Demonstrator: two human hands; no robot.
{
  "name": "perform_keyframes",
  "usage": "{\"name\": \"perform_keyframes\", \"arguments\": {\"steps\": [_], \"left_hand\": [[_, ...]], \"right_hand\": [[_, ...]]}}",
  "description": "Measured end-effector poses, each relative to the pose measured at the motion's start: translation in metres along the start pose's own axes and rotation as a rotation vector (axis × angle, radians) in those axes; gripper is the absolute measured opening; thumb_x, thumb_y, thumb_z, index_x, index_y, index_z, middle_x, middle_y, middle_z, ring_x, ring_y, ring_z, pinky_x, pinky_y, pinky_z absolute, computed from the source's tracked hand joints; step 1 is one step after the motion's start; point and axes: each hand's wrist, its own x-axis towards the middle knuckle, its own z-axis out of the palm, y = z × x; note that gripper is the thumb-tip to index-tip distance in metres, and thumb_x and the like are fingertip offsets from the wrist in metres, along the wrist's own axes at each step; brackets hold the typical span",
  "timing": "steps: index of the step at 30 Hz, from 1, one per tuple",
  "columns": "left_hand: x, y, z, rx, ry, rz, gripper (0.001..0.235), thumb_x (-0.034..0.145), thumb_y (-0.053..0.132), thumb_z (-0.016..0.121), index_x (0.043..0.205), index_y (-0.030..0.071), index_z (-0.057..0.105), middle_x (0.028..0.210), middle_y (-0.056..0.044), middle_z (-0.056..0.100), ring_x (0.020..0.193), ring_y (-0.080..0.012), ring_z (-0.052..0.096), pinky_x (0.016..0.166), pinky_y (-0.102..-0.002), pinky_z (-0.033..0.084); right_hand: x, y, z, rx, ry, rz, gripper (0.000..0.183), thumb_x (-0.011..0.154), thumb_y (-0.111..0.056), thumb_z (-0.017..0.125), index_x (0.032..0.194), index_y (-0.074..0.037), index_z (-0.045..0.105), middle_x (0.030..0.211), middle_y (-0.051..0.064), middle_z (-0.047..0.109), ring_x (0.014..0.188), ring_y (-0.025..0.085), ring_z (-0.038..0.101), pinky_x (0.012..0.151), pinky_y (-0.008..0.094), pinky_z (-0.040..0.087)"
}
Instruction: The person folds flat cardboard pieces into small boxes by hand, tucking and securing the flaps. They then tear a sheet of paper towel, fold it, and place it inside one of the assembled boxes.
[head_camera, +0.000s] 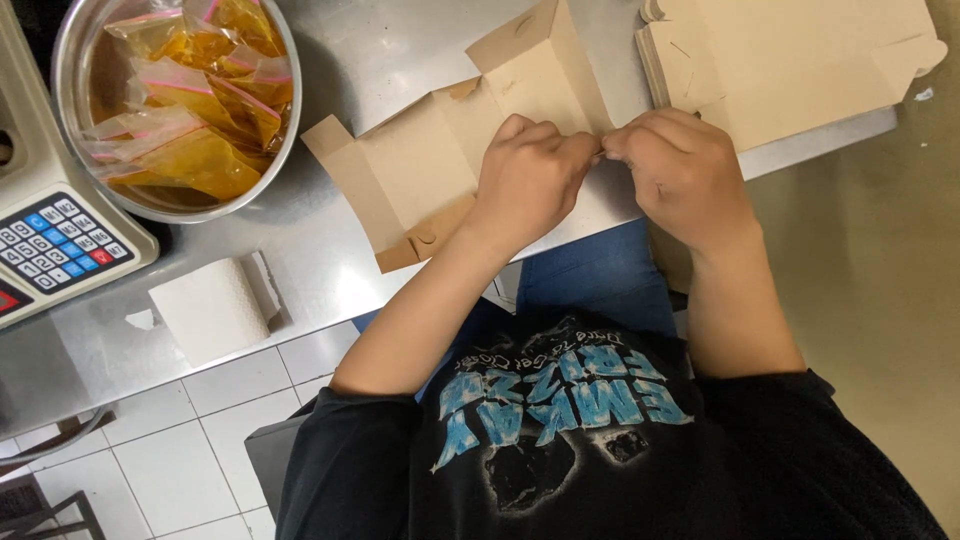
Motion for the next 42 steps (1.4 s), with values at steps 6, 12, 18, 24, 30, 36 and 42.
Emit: {"name": "perform_keyframes", "arguments": {"steps": [6,12,18,24,30,36,42], "left_hand": [[-0.001,-0.002,0.001,0.074,0.017,-0.021,0.008,0.076,0.01,0.063,0.069,0.01,0.059,0.048,-0.003,0.055,0.055,-0.0174,0.058,0.063,-0.027,0.039],[-0.013,0.023,-0.049,0.226,-0.075,-0.072,0.048,0.07,0.024,0.078,0.107,0.002,0.056,0.093,-0.015,0.062,0.09,-0.0268,0.056,0.079,-0.037,0.037],[-0.045,0.001,-0.034,0.439,0.043,-0.048,0.034,0.071,0.015,0.076,0.099,0.011,0.058,0.087,0.002,0.062,0.075,-0.0185,0.05,0.071,-0.031,0.036],[-0.035,-0.01,-0.04,0.44,0.157,0.081,0.017,0.078,-0.005,0.063,0.087,0.009,0.059,0.07,0.001,0.053,0.068,-0.0173,0.047,0.075,-0.03,0.036],[-0.042,-0.025,-0.061,0.438,0.101,0.043,0.014,0.081,0.001,0.064,0.093,0.007,0.06,0.076,-0.002,0.06,0.085,-0.0192,0.055,0.093,-0.043,0.031],[-0.053,-0.011,-0.095,0.45,0.089,-0.124,0.023,0.08,-0.003,0.05,0.1,0.007,0.055,0.11,-0.008,0.055,0.1,-0.0257,0.052,0.09,-0.039,0.032],[-0.07,0.01,-0.095,-0.006,0.01,-0.547,0.057,0.086,0.039,0.053,0.127,0.004,0.035,0.108,-0.013,0.052,0.097,-0.0273,0.055,0.076,-0.038,0.046]], "right_hand": [[0.008,-0.006,-0.006,-0.021,-0.05,0.005,0.017,0.09,0.005,0.062,0.074,0.001,0.061,0.062,0.011,0.057,0.059,0.024,0.059,0.054,0.03,0.049],[-0.001,-0.005,-0.002,-0.073,-0.072,0.021,0.014,0.094,-0.004,0.062,0.08,-0.002,0.061,0.063,0.006,0.054,0.061,0.023,0.058,0.055,0.028,0.049],[-0.013,-0.008,-0.007,-0.178,-0.051,0.01,0.007,0.091,0.005,0.057,0.087,0.001,0.062,0.081,0.01,0.063,0.071,0.025,0.059,0.059,0.032,0.046],[-0.025,-0.021,-0.005,-0.275,-0.05,0.081,0.005,0.086,0.003,0.059,0.085,0.0,0.062,0.079,0.013,0.064,0.067,0.025,0.059,0.056,0.032,0.046],[-0.008,-0.062,-0.002,-0.068,-0.156,-0.028,0.017,0.082,-0.011,0.073,0.088,-0.002,0.06,0.077,0.006,0.063,0.064,0.018,0.058,0.058,0.028,0.047],[0.019,-0.014,-0.008,-0.22,0.164,0.026,0.016,0.088,-0.006,0.078,0.089,0.0,0.063,0.078,0.011,0.053,0.074,0.028,0.05,0.069,0.037,0.038],[0.048,0.008,0.006,-0.08,-0.235,0.35,0.039,0.087,-0.016,0.061,0.118,0.007,0.049,0.082,0.013,0.051,0.074,0.03,0.051,0.066,0.043,0.04]]}}
